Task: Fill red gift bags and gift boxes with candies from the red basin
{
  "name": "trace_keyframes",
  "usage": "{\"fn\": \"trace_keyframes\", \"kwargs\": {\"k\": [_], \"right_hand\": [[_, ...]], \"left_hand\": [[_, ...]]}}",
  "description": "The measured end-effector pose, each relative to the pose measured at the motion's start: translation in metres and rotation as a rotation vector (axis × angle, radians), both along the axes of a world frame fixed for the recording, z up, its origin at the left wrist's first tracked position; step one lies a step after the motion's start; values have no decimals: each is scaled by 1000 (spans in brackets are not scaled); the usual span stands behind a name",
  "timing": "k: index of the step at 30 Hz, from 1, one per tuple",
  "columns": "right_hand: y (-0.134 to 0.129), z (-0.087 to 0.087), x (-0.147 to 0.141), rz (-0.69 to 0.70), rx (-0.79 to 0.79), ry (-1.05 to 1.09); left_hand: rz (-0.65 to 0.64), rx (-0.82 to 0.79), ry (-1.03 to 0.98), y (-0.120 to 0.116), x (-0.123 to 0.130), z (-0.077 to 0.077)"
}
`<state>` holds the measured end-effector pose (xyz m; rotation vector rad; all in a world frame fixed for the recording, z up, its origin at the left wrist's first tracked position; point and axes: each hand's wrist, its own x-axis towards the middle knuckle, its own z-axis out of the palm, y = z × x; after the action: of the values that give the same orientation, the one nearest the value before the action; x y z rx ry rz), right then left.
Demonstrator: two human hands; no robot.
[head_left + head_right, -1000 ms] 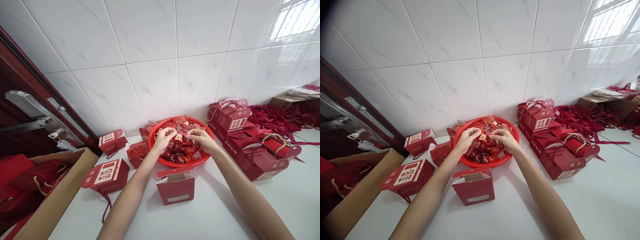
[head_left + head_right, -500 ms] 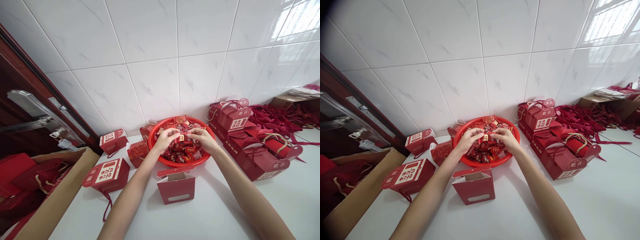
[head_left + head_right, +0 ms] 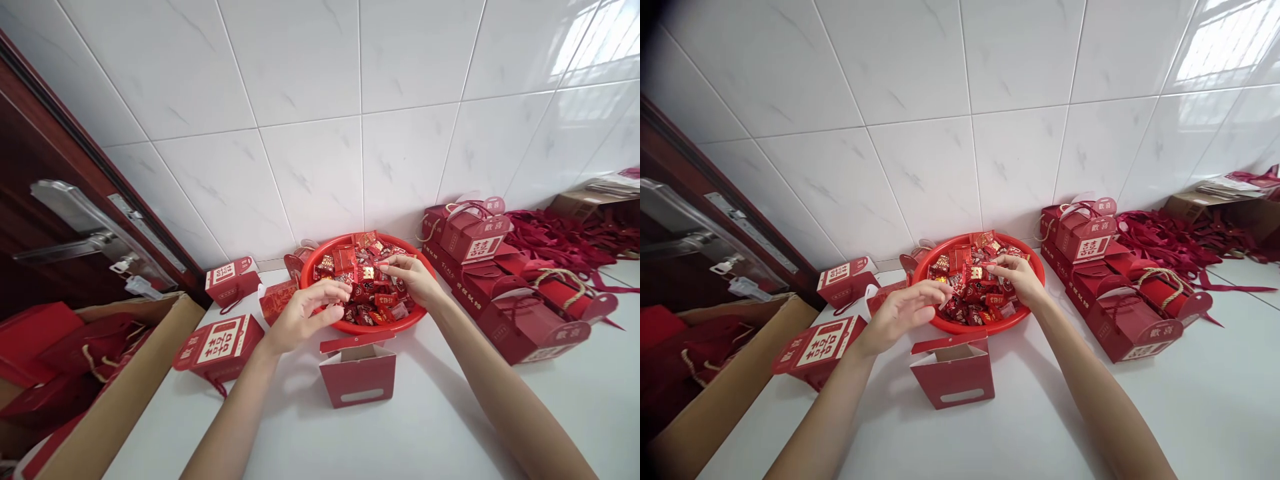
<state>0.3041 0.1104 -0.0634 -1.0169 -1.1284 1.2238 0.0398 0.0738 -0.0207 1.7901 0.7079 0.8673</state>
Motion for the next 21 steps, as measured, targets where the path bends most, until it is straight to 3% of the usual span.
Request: {"fn": "trace_keyframes", "kwargs": {"k": [3,7,12,15,21], "right_hand": [[-2,1,0,12,4,-15],[-5,3,0,16,25,-33],[-5,5,-1,5,14,5],[-10,13,0,10,38,-7],[-45,53,3,144,148,-70]], "left_hand": [[-90,51,192,-9,-6,8],[-255,41,295,-17,-10,17],[-325,67,481,-28,-21,28],[-303,69,467,-30,-23,27],[-78,-39,317,-24,-12,11]]}}
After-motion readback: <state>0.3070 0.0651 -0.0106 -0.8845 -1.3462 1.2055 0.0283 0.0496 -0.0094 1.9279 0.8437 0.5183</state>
